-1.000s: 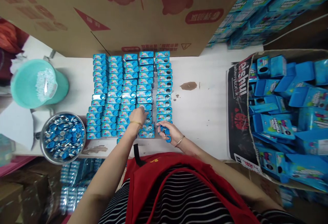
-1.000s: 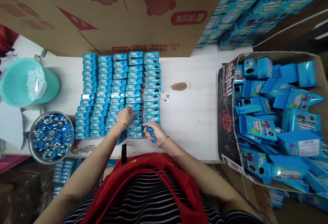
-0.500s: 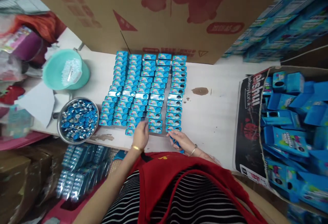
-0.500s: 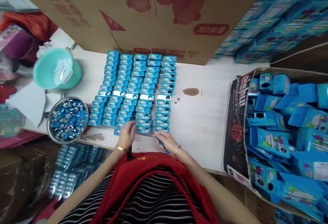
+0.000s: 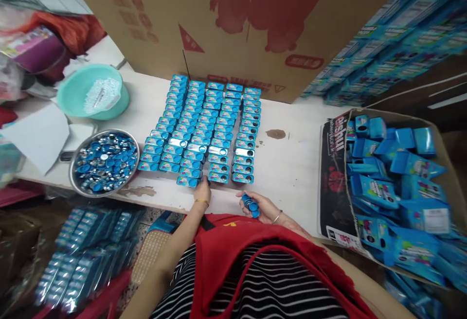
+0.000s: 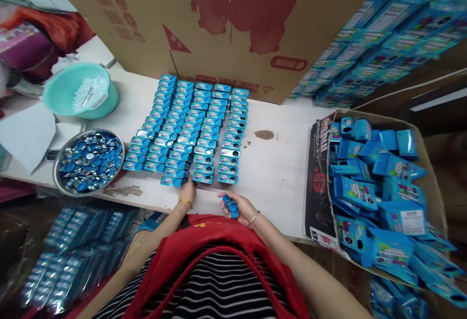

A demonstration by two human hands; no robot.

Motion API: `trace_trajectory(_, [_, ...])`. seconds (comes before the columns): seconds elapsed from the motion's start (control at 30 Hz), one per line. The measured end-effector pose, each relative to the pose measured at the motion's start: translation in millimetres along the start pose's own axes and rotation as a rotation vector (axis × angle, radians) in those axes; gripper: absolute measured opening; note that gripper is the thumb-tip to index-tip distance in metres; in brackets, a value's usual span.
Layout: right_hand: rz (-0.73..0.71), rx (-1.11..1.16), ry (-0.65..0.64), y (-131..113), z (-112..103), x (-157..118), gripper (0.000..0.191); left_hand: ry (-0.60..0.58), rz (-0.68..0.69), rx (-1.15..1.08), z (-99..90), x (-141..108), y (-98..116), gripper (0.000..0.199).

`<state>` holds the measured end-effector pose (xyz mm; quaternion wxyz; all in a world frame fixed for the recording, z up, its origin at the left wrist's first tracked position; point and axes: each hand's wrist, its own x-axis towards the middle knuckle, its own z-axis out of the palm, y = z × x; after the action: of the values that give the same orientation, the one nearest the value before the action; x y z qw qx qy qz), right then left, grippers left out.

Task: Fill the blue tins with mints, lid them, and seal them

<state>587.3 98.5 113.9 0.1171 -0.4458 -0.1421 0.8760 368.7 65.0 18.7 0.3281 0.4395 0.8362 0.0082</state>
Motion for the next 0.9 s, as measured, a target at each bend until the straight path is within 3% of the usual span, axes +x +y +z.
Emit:
trace_trajectory(0.17, [0.033,0.044,0.044,4.0,-8.7,2.2,0.028,0.006,0.114,-0.006,-17.9,-33.5,-8.3,0.008])
trace_trajectory(0.3, [0.008,0.042,0.034,-4.5,-4.5,10.9,0.031,0.074,0.229,-0.045,-49.8,-46.1,12.6,0.013])
trace_trajectory(0.43, [-0.036,0.072,0.029,-15.9,2.9,20.5,0.034,0.138,0.226,0.003,-76.0,-9.4,62.0,0.018])
trace_trajectory(0.57, [-0.129,0.086,0.022,-27.0,4.4,27.0,0.037,0.092,0.169,0.139,-85.4,36.0,100.2,0.010])
trace_trajectory(0.67, [-0.159,0.121,0.028,-33.8,0.4,29.7,0.038,0.023,0.128,0.244,-87.5,52.4,111.2,0.015])
trace_trajectory(0.9, [-0.130,0.164,0.002,-43.1,-2.2,39.9,0.038,-0.054,0.078,0.380,-91.3,63.3,115.3,0.029])
